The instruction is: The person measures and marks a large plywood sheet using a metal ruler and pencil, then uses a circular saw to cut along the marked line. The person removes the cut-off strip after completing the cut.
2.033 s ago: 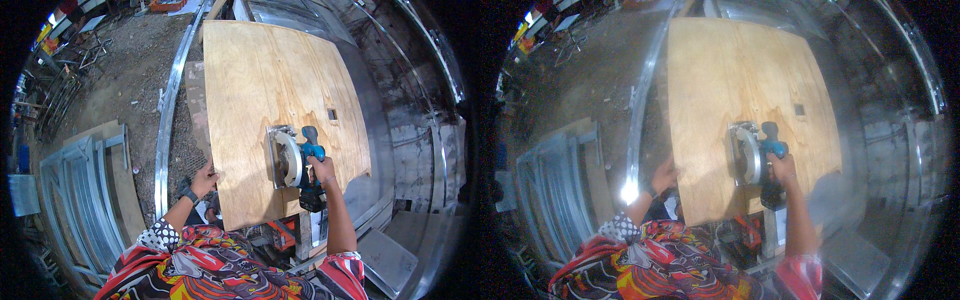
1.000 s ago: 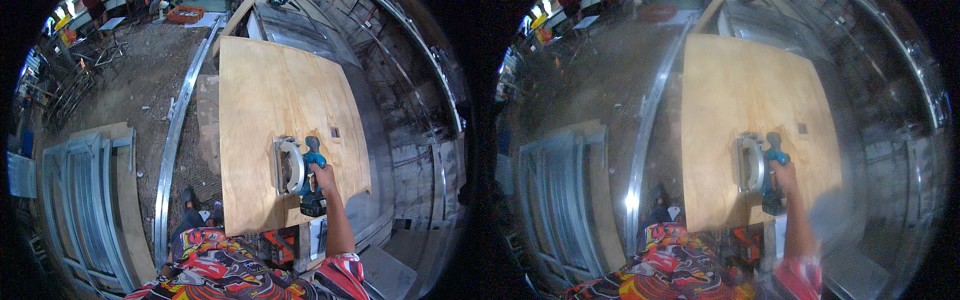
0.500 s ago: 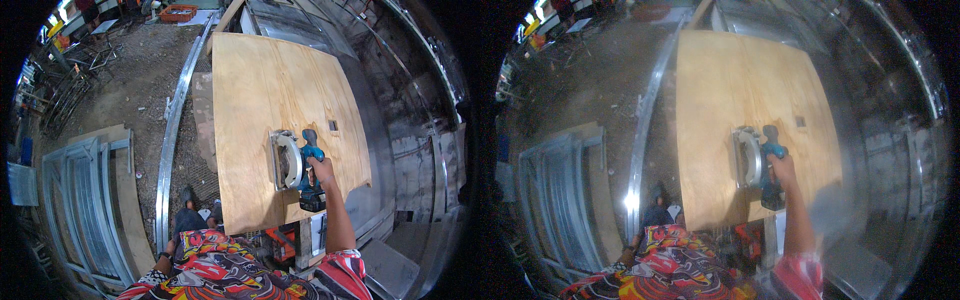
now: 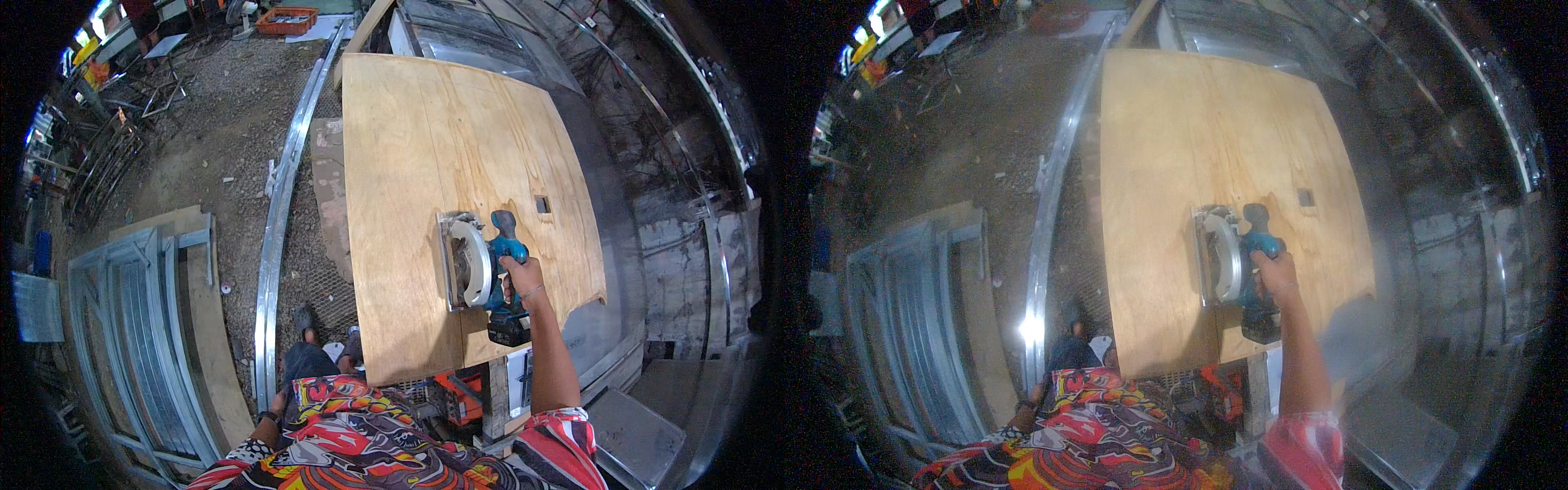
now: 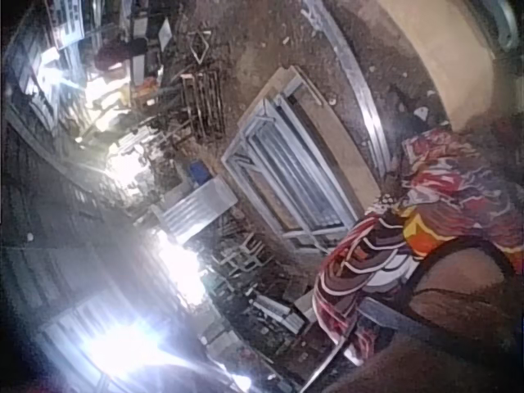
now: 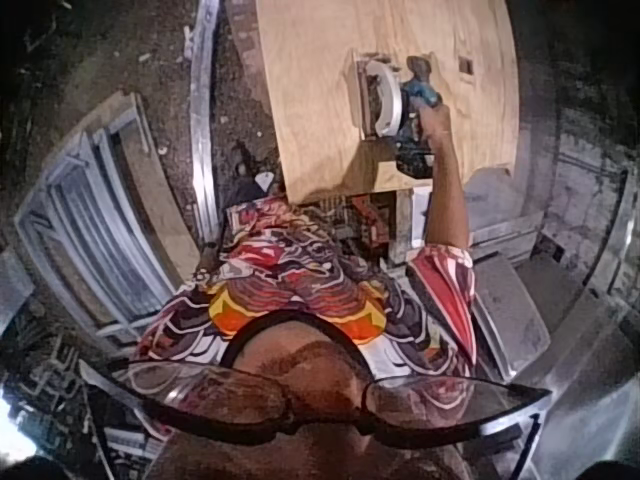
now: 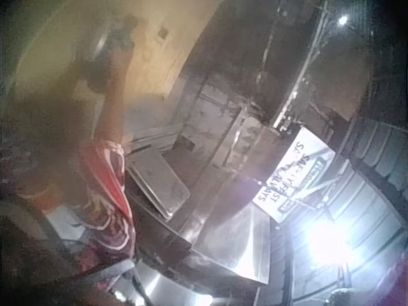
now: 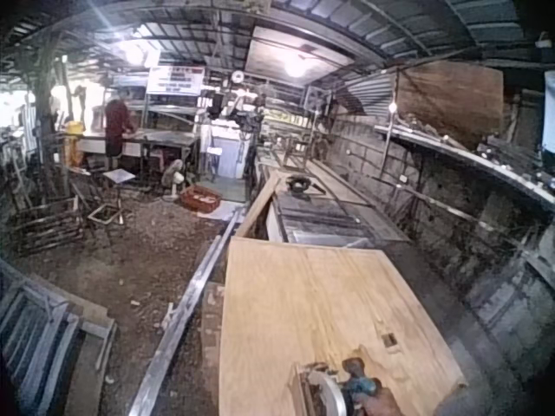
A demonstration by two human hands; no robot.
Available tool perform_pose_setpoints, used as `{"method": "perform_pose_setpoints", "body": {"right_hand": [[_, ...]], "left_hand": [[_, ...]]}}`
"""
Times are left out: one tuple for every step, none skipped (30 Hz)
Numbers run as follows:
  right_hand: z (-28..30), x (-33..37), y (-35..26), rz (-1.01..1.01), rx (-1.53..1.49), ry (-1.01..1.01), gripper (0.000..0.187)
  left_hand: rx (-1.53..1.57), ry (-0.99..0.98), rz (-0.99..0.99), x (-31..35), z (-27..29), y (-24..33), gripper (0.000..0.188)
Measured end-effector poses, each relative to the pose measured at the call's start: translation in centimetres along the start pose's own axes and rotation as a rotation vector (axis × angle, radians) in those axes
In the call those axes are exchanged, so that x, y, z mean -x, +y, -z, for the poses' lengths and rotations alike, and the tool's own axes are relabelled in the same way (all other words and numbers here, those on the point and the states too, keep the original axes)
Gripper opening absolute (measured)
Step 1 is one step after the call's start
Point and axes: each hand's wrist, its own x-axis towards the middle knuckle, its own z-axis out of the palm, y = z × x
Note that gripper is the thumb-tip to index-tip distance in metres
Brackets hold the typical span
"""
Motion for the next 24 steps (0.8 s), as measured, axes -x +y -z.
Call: {"method": "perform_pose_setpoints", "body": {"right_hand": [[-0.1,0.2,-0.1,0.008,-0.003,0.009,0.027],[-0.1,0.2,-0.1,0.006,-0.005,0.009,0.027],[-0.1,0.2,-0.2,0.006,-0.006,0.009,0.027],[0.0,0.2,-0.2,0.006,-0.007,0.009,0.028],[0.1,0.0,-0.1,-0.006,-0.001,-0.003,0.026],[0.2,-0.1,-0.1,-0.018,0.007,-0.015,0.026],[0.4,-0.2,-0.1,-0.030,0.014,-0.028,0.028],[0.5,-0.1,0.0,-0.015,0.008,-0.029,0.028],[0.3,0.3,-0.4,0.000,0.002,-0.034,0.027],[0.2,0.5,-0.6,0.015,-0.004,-0.040,0.027],[0.1,0.3,-0.4,0.002,-0.001,-0.050,0.027],[0.4,0.0,-0.2,-0.013,0.003,-0.053,0.027],[0.5,-0.2,0.0,-0.028,0.008,-0.056,0.027],[0.5,-0.2,0.4,-0.012,0.006,-0.027,0.025],[0.2,-0.4,0.4,0.018,0.001,-0.003,0.024],[-0.1,-0.6,0.4,0.048,-0.004,0.022,0.025],[-0.1,-0.9,0.1,0.066,-0.017,0.010,0.025],[0.1,-0.8,0.5,0.061,-0.025,0.003,0.025],[0.3,-0.6,0.8,0.057,-0.034,-0.004,0.025],[0.4,-0.6,1.0,0.045,-0.035,0.002,0.025],[0.2,-0.3,0.6,0.045,-0.038,0.004,0.025],[0.1,0.0,0.2,0.044,-0.042,0.007,0.026],[0.0,0.1,0.0,0.052,-0.039,0.007,0.026],[0.0,0.3,-0.1,0.060,-0.037,0.007,0.026]], "left_hand": [[0.000,0.000,0.001,0.0,0.1,0.1,0.068],[-0.002,-0.001,-0.002,0.0,0.1,0.2,0.068],[-0.004,-0.004,0.000,0.0,0.2,0.2,0.067],[-0.001,-0.003,-0.004,-0.1,0.2,0.5,0.067],[-0.004,-0.007,-0.001,-0.1,0.3,0.6,0.067],[-0.002,-0.007,-0.003,-0.1,0.3,0.8,0.066],[-0.004,-0.010,0.002,0.0,0.3,0.8,0.066],[-0.004,-0.010,-0.001,-0.1,0.4,0.9,0.066],[-0.005,-0.006,0.002,-0.1,0.5,0.8,0.065],[-0.003,-0.004,-0.001,0.0,0.6,0.7,0.065],[-0.002,-0.002,0.002,0.1,0.6,0.6,0.065],[-0.003,-0.004,0.000,-0.1,0.5,0.8,0.064],[-0.005,-0.009,0.000,-0.1,0.5,0.8,0.064],[-0.004,-0.010,-0.001,-0.2,0.4,0.9,0.064],[-0.001,-0.002,-0.006,-0.5,0.5,1.0,0.064],[0.006,-0.002,-0.003,-0.5,0.4,0.7,0.063],[0.008,-0.001,0.003,-0.4,0.4,0.4,0.063],[0.004,0.000,0.004,-0.4,0.5,0.5,0.063],[0.001,-0.002,0.005,-0.6,0.4,0.8,0.062],[-0.001,-0.008,0.010,-0.4,0.1,0.7,0.062],[0.001,-0.007,0.012,-0.4,0.2,0.7,0.062],[0.000,-0.004,0.011,-0.3,0.1,0.6,0.061],[0.001,-0.005,0.014,-0.2,0.2,0.4,0.061],[0.003,-0.003,0.012,-0.1,0.1,0.4,0.061]]}}
